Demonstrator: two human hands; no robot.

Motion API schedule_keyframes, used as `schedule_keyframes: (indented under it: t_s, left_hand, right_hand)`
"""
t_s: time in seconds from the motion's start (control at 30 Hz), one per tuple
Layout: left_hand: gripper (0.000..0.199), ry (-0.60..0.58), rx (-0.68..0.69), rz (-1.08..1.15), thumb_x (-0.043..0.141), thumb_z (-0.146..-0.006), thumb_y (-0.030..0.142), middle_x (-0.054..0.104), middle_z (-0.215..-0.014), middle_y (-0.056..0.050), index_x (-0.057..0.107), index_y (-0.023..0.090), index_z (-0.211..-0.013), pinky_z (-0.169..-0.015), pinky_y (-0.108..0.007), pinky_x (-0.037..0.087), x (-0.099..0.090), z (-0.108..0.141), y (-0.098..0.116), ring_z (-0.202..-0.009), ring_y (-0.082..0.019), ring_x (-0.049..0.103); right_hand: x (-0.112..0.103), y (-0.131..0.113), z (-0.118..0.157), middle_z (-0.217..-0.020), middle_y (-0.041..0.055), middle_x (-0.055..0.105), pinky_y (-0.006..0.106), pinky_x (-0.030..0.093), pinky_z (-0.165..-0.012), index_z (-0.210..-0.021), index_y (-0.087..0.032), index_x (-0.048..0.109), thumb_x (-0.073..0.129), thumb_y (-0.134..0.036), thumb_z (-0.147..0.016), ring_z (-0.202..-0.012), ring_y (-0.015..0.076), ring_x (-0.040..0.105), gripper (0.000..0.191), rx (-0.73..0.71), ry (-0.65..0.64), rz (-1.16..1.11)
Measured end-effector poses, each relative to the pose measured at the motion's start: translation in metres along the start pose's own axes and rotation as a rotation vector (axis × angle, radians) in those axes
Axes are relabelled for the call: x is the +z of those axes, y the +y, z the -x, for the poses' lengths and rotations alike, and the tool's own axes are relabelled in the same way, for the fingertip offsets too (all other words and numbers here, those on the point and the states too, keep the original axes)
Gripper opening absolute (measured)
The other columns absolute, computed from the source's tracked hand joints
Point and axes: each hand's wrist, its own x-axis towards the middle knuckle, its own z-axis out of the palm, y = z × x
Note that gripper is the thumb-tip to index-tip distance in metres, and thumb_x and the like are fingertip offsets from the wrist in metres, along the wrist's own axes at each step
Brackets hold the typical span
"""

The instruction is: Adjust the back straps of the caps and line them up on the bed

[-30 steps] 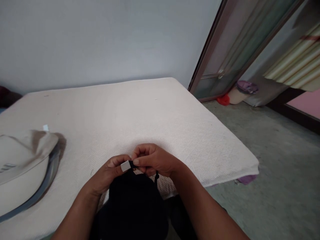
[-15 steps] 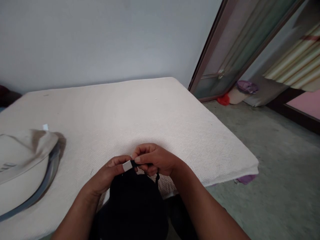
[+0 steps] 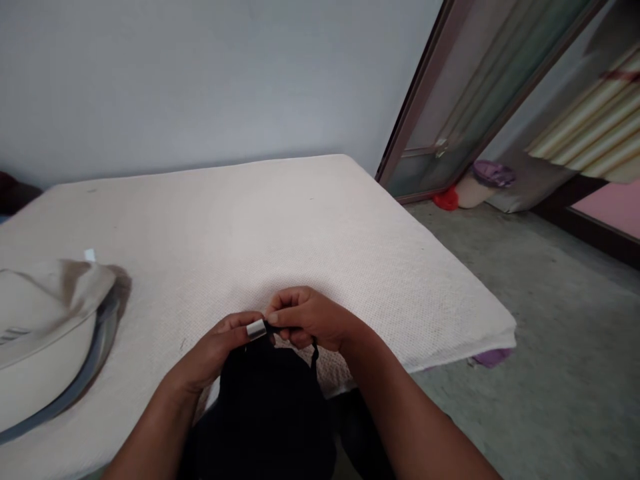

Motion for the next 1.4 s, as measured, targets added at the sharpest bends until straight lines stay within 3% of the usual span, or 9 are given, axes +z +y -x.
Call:
schedule_keyframes:
  t_s: [0.23, 0.53, 0.73, 0.87, 1.0, 1.13, 1.4]
  left_hand:
    - [0.034, -0.044, -0.003, -0.022, 0.068, -0.07, 0.034, 0.068, -0.072, -0.003, 0.069, 0.018, -0.1, -0.055, -0.021, 0.042, 0.004, -0.002, 0.002, -0.059, -0.013, 0.057]
    - [0.028, 0.002, -0.035, 0.001, 0.068, -0.073, 0.032, 0.067, -0.07, -0.001, 0.069, 0.019, -0.098, -0.052, -0.02, 0.04, 0.005, -0.001, 0.003, -0.054, -0.01, 0.055]
    - [0.026, 0.114, 0.0, -0.02, 0.07, -0.07, 0.036, 0.063, -0.064, 0.002, 0.069, 0.021, -0.091, -0.046, -0.018, 0.035, 0.005, -0.002, 0.002, -0.048, -0.007, 0.049]
    - [0.021, 0.103, -0.011, -0.058, 0.067, -0.074, 0.036, 0.062, -0.06, 0.002, 0.069, 0.02, -0.086, -0.044, -0.016, 0.033, 0.01, -0.003, 0.006, -0.046, -0.006, 0.047]
    - [0.02, 0.07, -0.034, -0.036, 0.068, -0.074, 0.032, 0.067, -0.066, 0.0, 0.07, 0.02, -0.089, -0.049, -0.017, 0.039, 0.015, -0.002, 0.009, -0.052, -0.009, 0.054]
    - [0.021, 0.059, -0.056, -0.027, 0.067, -0.075, 0.032, 0.066, -0.062, 0.001, 0.071, 0.02, -0.091, -0.045, -0.017, 0.036, 0.015, -0.001, 0.008, -0.047, -0.007, 0.051]
    - [0.019, 0.091, -0.042, -0.074, 0.064, -0.076, 0.03, 0.071, -0.073, -0.002, 0.072, 0.021, -0.091, -0.056, -0.021, 0.04, 0.018, 0.0, 0.011, -0.06, -0.012, 0.057]
  right_hand:
    - [-0.004, 0.005, -0.002, -0.053, -0.0057, 0.052, 0.014, 0.021, -0.034, -0.076, -0.015, 0.056, 0.062, -0.022, -0.078, -0.036, 0.0016, 0.034, 0.01, -0.041, 0.012, 0.012]
    - [-0.004, 0.003, -0.003, -0.053, -0.0056, 0.052, 0.014, 0.023, -0.035, -0.078, -0.015, 0.055, 0.063, -0.022, -0.077, -0.038, 0.002, 0.035, 0.011, -0.057, 0.008, 0.049]
    - [-0.003, 0.003, -0.004, -0.051, -0.0061, 0.05, 0.015, 0.022, -0.035, -0.077, -0.016, 0.054, 0.061, -0.022, -0.077, -0.037, 0.0021, 0.034, 0.01, -0.038, 0.05, 0.064]
    - [-0.004, 0.006, -0.005, -0.053, -0.0055, 0.052, 0.015, 0.021, -0.035, -0.079, -0.016, 0.054, 0.062, -0.024, -0.078, -0.038, 0.002, 0.033, 0.011, -0.056, 0.037, 0.043]
    - [-0.004, 0.006, -0.005, -0.053, -0.0058, 0.051, 0.015, 0.021, -0.036, -0.086, -0.016, 0.056, 0.061, -0.023, -0.078, -0.038, 0.0026, 0.034, 0.012, -0.055, 0.025, 0.015]
    - [-0.005, 0.007, -0.006, -0.053, -0.0057, 0.051, 0.015, 0.02, -0.036, -0.088, -0.017, 0.056, 0.06, -0.022, -0.079, -0.039, 0.0028, 0.033, 0.011, -0.05, 0.041, 0.013]
    - [-0.007, 0.007, -0.006, -0.057, -0.0046, 0.053, 0.015, 0.025, -0.037, -0.091, -0.017, 0.057, 0.055, -0.025, -0.083, -0.039, 0.0026, 0.036, 0.011, -0.09, 0.036, 0.153]
